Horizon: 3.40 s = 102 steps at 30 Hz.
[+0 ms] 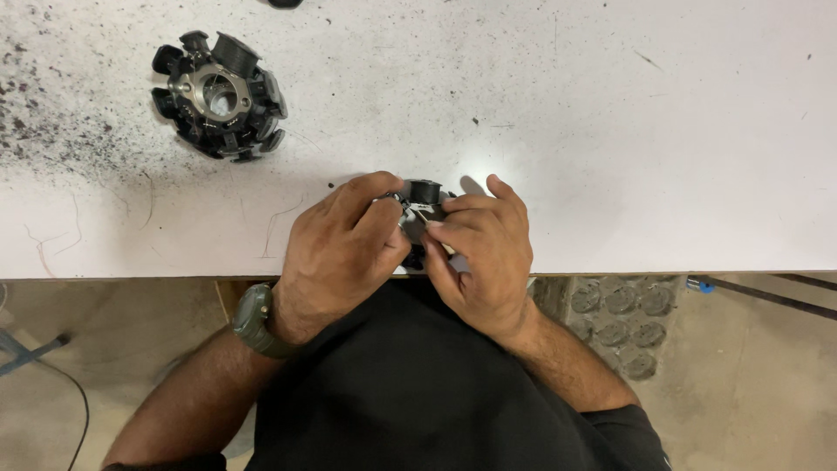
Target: The person uses a small sanding block to rub the surfaces of several black mechanical parts on a white table. They handle each part one at a time, rotating it to reach different areas, then place it aside and pick up the next part. The parts include larger circular assemblies and smaller cylindrical pieces.
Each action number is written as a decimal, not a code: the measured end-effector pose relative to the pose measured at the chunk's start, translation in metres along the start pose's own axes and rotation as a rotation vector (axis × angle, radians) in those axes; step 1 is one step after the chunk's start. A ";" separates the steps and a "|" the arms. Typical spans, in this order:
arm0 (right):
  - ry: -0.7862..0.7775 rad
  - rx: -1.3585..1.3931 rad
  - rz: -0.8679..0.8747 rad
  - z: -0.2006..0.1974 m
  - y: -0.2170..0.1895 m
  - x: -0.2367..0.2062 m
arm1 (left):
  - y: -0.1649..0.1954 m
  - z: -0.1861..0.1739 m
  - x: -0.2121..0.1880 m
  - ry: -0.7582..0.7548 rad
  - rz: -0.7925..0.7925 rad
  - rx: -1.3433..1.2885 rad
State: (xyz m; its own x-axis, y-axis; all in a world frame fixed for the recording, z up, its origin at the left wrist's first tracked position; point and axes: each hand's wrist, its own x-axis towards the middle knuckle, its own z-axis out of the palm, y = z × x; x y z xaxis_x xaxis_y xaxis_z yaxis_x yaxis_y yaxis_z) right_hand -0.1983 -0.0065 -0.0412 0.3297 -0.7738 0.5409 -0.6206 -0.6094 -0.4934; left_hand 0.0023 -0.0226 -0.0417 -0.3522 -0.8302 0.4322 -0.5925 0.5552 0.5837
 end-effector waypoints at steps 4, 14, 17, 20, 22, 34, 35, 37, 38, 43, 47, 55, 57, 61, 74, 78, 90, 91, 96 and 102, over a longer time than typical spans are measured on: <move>0.007 -0.032 -0.020 0.003 0.001 -0.001 | 0.000 0.003 -0.002 0.023 0.003 0.002; 0.028 -0.041 -0.044 0.006 0.000 0.000 | 0.002 0.002 -0.002 0.027 -0.005 -0.009; 0.032 -0.092 -0.007 0.007 -0.002 -0.001 | 0.000 0.003 -0.005 0.020 -0.007 0.003; 0.040 -0.108 -0.019 0.011 -0.003 0.001 | 0.000 0.005 -0.005 0.030 -0.001 0.005; 0.017 -0.118 -0.016 0.010 -0.004 0.001 | 0.002 0.003 -0.004 0.051 0.015 0.002; 0.009 -0.299 0.147 -0.048 0.047 0.003 | -0.065 -0.100 0.035 -0.066 -0.101 0.551; 0.015 -0.320 0.164 -0.052 0.053 0.004 | -0.063 -0.102 0.036 -0.032 -0.039 0.555; 0.071 -0.311 0.209 -0.061 0.060 0.005 | -0.051 -0.100 0.037 -0.012 0.058 0.509; 0.092 -0.308 0.239 -0.065 0.060 0.003 | -0.043 -0.097 0.037 -0.024 0.084 0.460; 0.196 0.051 0.269 -0.051 0.041 -0.013 | 0.006 -0.034 0.032 -0.186 0.074 0.134; 0.069 0.159 0.276 -0.033 0.016 -0.021 | 0.013 -0.019 0.019 -0.078 0.085 0.034; -0.041 0.047 0.194 -0.015 -0.006 -0.006 | 0.007 -0.008 0.012 -0.059 -0.084 0.012; -0.036 -0.004 0.153 -0.009 -0.006 -0.002 | 0.007 -0.006 0.008 -0.038 -0.102 0.020; -0.023 -0.099 0.104 -0.003 -0.008 0.000 | 0.006 -0.003 0.003 0.017 -0.104 -0.009; -0.108 -0.007 0.160 -0.016 -0.011 0.016 | 0.008 0.003 0.001 0.048 -0.093 -0.044; -0.104 0.000 0.173 -0.014 -0.011 0.016 | 0.008 0.012 0.001 0.074 -0.129 -0.010; -0.097 -0.030 0.125 -0.015 -0.009 0.013 | 0.005 0.018 0.002 0.089 -0.149 -0.014; -0.102 -0.043 0.111 -0.015 -0.010 0.014 | 0.005 0.018 0.001 0.097 -0.147 -0.013; -0.084 -0.107 0.055 -0.010 -0.013 0.016 | 0.003 0.020 -0.002 0.113 -0.130 -0.020; -0.139 -0.118 0.059 -0.015 -0.014 0.018 | 0.007 0.011 0.004 0.101 -0.121 -0.042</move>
State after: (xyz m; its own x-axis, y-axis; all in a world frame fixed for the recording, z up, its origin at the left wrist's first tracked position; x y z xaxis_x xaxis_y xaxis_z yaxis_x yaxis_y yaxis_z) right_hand -0.1944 -0.0089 -0.0140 0.3804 -0.8288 0.4104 -0.7181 -0.5443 -0.4337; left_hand -0.0110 -0.0228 -0.0432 -0.2043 -0.8830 0.4226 -0.5949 0.4548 0.6628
